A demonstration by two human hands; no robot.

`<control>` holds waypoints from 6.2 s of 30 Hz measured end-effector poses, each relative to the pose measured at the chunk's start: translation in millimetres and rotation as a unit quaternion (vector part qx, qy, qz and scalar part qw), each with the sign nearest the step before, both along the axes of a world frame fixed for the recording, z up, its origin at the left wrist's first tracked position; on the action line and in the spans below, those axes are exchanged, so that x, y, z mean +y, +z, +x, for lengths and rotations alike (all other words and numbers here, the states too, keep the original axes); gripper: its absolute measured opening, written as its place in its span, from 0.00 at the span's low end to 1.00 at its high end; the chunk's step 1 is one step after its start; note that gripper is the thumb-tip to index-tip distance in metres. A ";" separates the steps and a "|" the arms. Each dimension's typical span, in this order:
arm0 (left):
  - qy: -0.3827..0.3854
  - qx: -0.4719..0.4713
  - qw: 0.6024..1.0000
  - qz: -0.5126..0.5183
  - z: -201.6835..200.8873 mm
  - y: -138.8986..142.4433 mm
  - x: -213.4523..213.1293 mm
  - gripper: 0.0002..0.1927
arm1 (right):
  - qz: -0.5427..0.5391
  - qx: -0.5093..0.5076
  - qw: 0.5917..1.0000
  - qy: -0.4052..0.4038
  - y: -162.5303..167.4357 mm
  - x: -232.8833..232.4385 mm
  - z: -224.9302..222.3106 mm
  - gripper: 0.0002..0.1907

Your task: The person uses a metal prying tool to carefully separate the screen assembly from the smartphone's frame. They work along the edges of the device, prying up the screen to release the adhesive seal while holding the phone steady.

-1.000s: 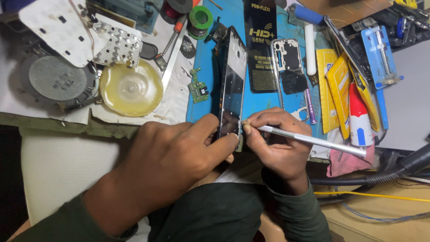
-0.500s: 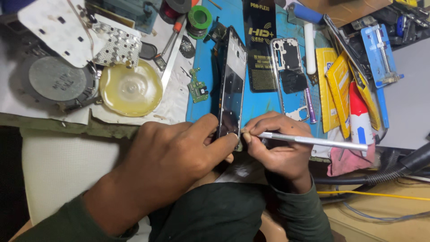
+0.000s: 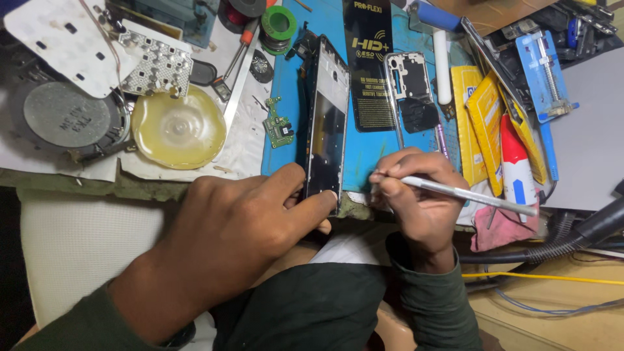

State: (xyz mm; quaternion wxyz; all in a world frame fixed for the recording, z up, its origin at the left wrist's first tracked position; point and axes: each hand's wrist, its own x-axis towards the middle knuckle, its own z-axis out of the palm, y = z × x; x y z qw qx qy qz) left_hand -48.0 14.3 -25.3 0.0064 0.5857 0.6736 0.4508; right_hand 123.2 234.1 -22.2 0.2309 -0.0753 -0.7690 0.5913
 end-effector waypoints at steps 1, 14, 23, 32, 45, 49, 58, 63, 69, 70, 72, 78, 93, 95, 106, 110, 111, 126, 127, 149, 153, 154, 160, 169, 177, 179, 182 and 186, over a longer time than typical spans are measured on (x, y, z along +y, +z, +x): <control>-0.001 -0.001 1.000 0.001 0.2 -0.2 0.1 0.11 | -0.007 0.002 1.000 0.012 0.1 -0.5 0.1 0.09; -0.004 -0.007 1.000 -0.001 0.3 0.0 -0.2 0.11 | 0.010 -0.120 0.992 -0.035 15.0 -9.7 -8.2 0.15; -0.008 -0.008 1.000 -0.009 -0.1 0.3 0.1 0.11 | 0.100 -0.153 0.983 -0.001 33.7 -7.1 -17.1 0.11; -0.007 -0.010 1.000 -0.004 0.0 -0.7 0.0 0.11 | 0.254 -0.201 0.946 -0.013 41.2 -5.7 -26.4 0.07; -0.004 0.001 1.000 0.003 1.3 0.6 1.2 0.08 | 0.103 -0.108 0.985 -0.090 8.9 -26.4 -7.1 0.08; 0.001 0.018 1.000 0.005 0.7 1.6 1.9 0.07 | 0.188 -0.076 0.978 -0.051 6.8 -21.4 -6.3 0.09; 0.011 0.043 0.999 0.015 1.1 1.9 2.8 0.04 | 0.198 -0.053 0.978 -0.035 4.0 -27.8 -12.5 0.11; 0.028 0.060 0.998 0.013 3.3 5.0 3.5 0.03 | 0.300 -0.046 0.953 0.002 10.5 -33.2 -11.3 0.15; 0.022 0.054 0.998 0.019 1.4 3.2 2.5 0.04 | 0.250 -0.039 0.967 -0.039 0.4 -36.8 -13.6 0.14; 0.021 0.052 0.998 0.017 1.9 3.1 2.4 0.04 | 0.253 -0.047 0.965 -0.051 0.1 -36.5 -13.6 0.14; 0.018 0.053 0.998 0.013 2.8 3.5 3.2 0.04 | 0.284 -0.033 0.957 -0.041 1.4 -36.6 -12.7 0.14; 0.010 0.036 0.999 0.017 0.2 5.0 2.4 0.07 | 0.297 -0.030 0.954 -0.033 4.7 -36.9 -17.4 0.14; 0.015 0.038 0.999 0.016 0.2 3.2 2.4 0.05 | 0.263 -0.042 0.964 -0.018 2.5 -35.2 -5.8 0.14; 0.015 0.040 0.999 0.016 0.3 2.4 2.7 0.05 | 0.246 -0.041 0.968 -0.014 3.0 -36.4 -6.8 0.13; 0.000 0.010 0.999 0.038 -0.4 1.0 2.1 0.08 | 0.252 -0.053 0.964 -0.060 2.1 -33.8 -18.8 0.13; 0.008 0.020 0.999 0.033 -1.3 0.5 1.5 0.07 | 0.242 -0.057 0.968 -0.040 7.1 -38.1 -11.6 0.13; 0.008 0.019 0.999 0.032 -0.7 0.2 1.6 0.07 | 0.265 -0.051 0.962 -0.029 7.9 -39.2 -11.9 0.14; -0.004 0.008 1.000 0.029 0.1 -0.9 1.8 0.10 | 0.461 -0.066 0.878 -0.107 6.2 -21.5 -49.2 0.13; -0.007 0.007 1.000 0.029 -0.3 -1.0 1.1 0.11 | 0.464 -0.074 0.874 -0.123 4.5 -19.5 -51.3 0.12; -0.027 0.004 0.999 -0.044 -1.4 -20.5 -4.1 0.17 | 0.226 -0.065 0.972 -0.008 -8.6 8.3 54.5 0.22; -0.023 -0.024 0.996 -0.081 1.2 -18.0 -0.3 0.18 | 0.236 -0.108 0.964 0.055 17.4 7.5 41.6 0.26; -0.019 -0.044 0.994 -0.097 2.6 -18.7 0.4 0.18 | 0.255 -0.118 0.956 0.086 22.3 11.4 37.3 0.26; -0.001 0.019 0.997 -0.074 5.2 -29.1 -2.4 0.17 | 0.431 -0.006 0.896 0.104 1.2 11.3 24.4 0.20; -0.013 0.025 1.000 -0.009 -7.0 -18.8 1.8 0.17 | 0.551 -0.052 0.833 0.023 7.8 -25.2 8.6 0.15; 0.003 0.004 1.000 0.001 -2.8 -13.9 1.2 0.16 | 0.526 -0.088 0.846 -0.005 12.8 -26.7 -10.2 0.13; -0.001 -0.006 1.000 0.007 -3.6 -11.5 1.5 0.16 | 0.539 -0.085 0.838 0.019 12.1 -28.0 -7.0 0.11; -0.011 -0.012 1.000 0.016 -6.9 -8.9 2.4 0.16 | 0.524 -0.068 0.849 0.025 14.4 -38.5 6.1 0.09; -0.010 -0.012 1.000 0.006 -6.8 -6.2 1.0 0.16 | 0.447 -0.034 0.893 -0.033 19.5 -41.0 5.6 0.10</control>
